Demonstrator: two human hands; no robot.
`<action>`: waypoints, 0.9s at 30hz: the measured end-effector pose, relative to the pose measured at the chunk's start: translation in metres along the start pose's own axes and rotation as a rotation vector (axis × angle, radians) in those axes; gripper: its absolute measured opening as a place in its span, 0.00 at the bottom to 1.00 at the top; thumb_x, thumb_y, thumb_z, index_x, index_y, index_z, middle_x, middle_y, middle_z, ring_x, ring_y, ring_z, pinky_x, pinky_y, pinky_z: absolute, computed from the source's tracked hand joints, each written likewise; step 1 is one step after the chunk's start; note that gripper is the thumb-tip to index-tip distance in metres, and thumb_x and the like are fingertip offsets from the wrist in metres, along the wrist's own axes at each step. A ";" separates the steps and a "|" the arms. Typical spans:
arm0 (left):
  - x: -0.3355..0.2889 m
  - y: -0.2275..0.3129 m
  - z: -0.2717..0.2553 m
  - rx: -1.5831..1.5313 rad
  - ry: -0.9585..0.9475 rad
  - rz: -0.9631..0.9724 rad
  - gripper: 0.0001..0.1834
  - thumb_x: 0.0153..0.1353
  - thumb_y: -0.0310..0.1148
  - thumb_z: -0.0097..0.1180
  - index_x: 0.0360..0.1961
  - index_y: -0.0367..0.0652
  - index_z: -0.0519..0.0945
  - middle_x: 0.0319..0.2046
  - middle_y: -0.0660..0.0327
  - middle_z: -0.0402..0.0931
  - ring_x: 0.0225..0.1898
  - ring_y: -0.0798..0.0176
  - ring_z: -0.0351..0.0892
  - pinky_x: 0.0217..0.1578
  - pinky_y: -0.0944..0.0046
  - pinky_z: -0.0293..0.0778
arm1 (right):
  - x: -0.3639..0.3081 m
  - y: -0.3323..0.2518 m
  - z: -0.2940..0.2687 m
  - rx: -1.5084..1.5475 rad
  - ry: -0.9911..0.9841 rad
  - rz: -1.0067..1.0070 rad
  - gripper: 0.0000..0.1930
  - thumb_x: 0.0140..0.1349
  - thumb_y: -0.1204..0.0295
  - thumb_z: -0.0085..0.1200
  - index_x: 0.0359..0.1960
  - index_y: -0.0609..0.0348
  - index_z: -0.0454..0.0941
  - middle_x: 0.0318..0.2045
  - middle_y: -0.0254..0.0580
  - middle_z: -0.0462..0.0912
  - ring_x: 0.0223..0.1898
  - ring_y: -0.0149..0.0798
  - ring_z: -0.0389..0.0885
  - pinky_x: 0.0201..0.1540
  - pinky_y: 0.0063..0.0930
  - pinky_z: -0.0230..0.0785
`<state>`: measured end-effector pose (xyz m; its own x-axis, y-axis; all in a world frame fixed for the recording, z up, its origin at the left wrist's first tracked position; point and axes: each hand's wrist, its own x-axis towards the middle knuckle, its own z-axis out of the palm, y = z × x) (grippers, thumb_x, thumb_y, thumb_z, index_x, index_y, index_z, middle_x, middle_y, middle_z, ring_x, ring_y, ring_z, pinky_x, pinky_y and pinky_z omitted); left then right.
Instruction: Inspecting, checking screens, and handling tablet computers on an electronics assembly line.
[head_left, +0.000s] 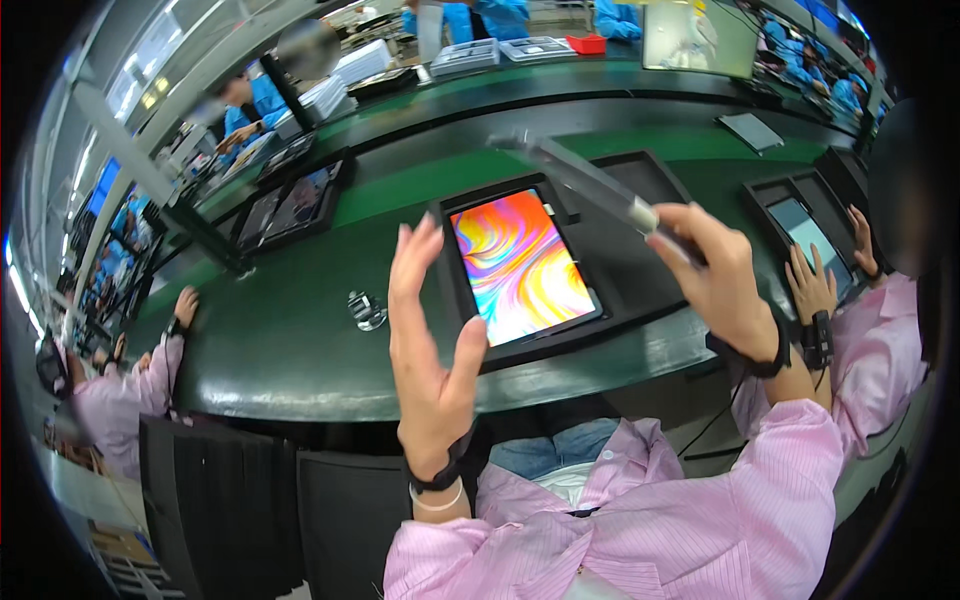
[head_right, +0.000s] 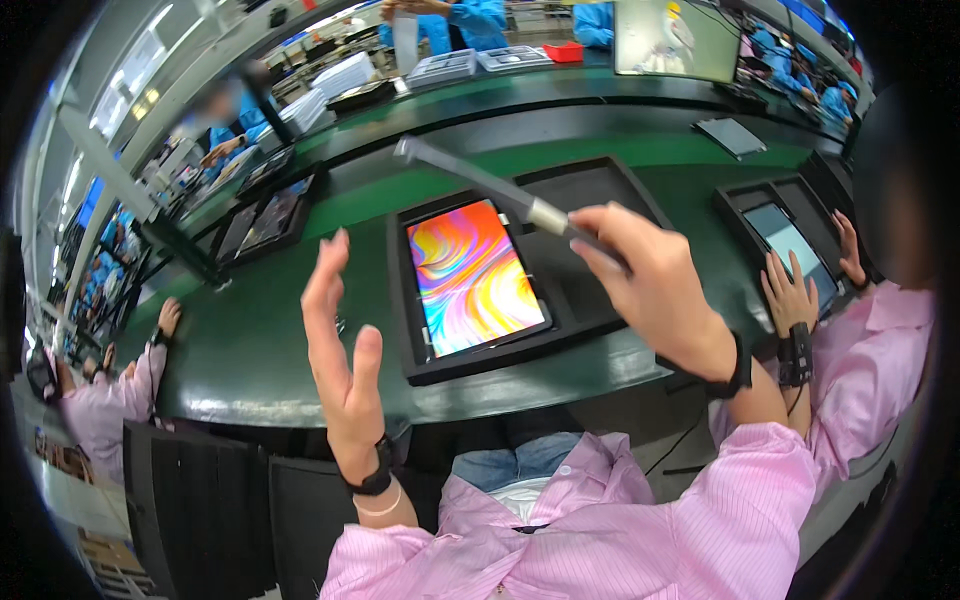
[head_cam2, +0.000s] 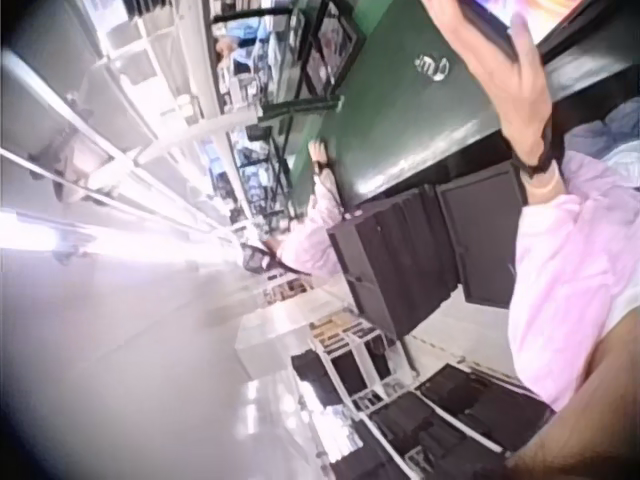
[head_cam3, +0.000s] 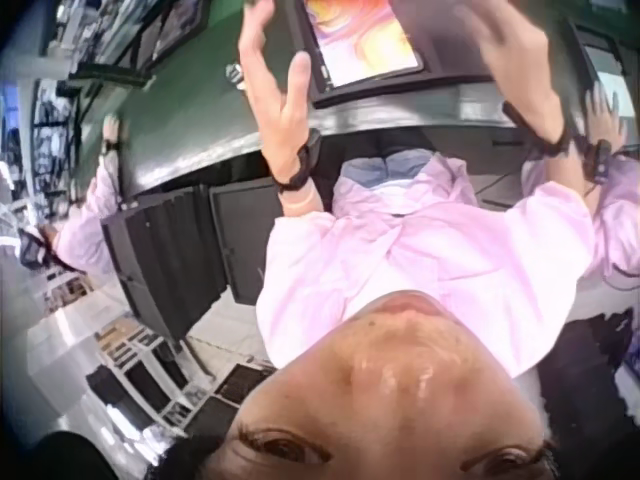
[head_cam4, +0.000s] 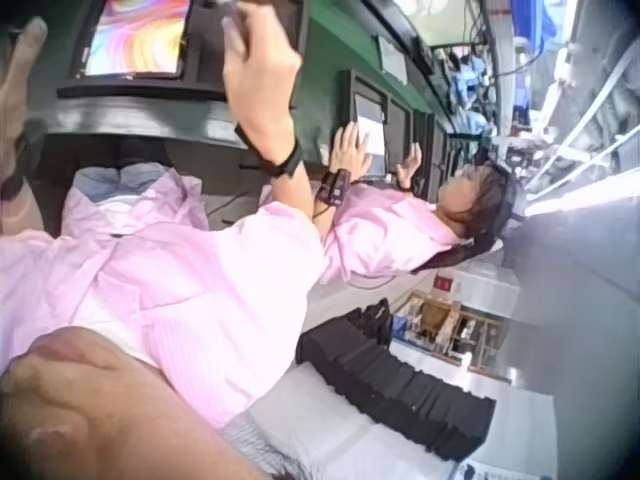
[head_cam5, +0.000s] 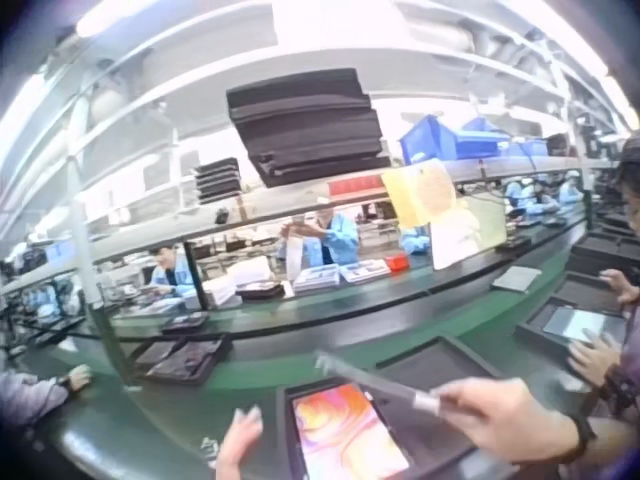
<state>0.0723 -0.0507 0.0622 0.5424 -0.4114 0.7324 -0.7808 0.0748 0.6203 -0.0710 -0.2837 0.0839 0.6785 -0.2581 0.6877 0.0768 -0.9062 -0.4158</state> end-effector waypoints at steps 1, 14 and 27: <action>0.011 0.005 0.001 -0.026 0.055 0.102 0.30 0.55 0.38 0.51 0.58 0.35 0.64 0.61 0.47 0.60 0.67 0.43 0.47 0.64 0.51 0.44 | -0.002 -0.012 0.005 -0.007 -0.009 -0.123 0.11 0.51 0.82 0.56 0.38 0.67 0.73 0.31 0.49 0.78 0.28 0.44 0.78 0.32 0.27 0.70; 0.001 0.027 0.012 -0.258 0.233 0.153 0.19 0.56 0.45 0.41 0.37 0.39 0.64 0.49 0.45 0.67 0.61 0.48 0.57 0.60 0.51 0.49 | -0.029 -0.056 0.024 0.063 -0.107 -0.439 0.10 0.42 0.88 0.56 0.23 0.69 0.66 0.39 0.57 0.78 0.31 0.50 0.81 0.32 0.33 0.76; -0.026 0.026 -0.020 -0.306 -0.130 0.030 0.30 0.46 0.32 0.67 0.50 0.36 0.68 0.43 0.54 0.77 0.42 0.57 0.79 0.49 0.58 0.70 | -0.002 -0.036 -0.005 -0.162 -0.150 -0.751 0.09 0.40 0.77 0.56 0.19 0.59 0.66 0.32 0.43 0.81 0.22 0.39 0.79 0.31 0.32 0.76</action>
<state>0.0447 -0.0199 0.0649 0.4612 -0.5161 0.7217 -0.6559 0.3495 0.6690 -0.0785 -0.2520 0.1007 0.5793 0.4810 0.6581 0.4548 -0.8607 0.2287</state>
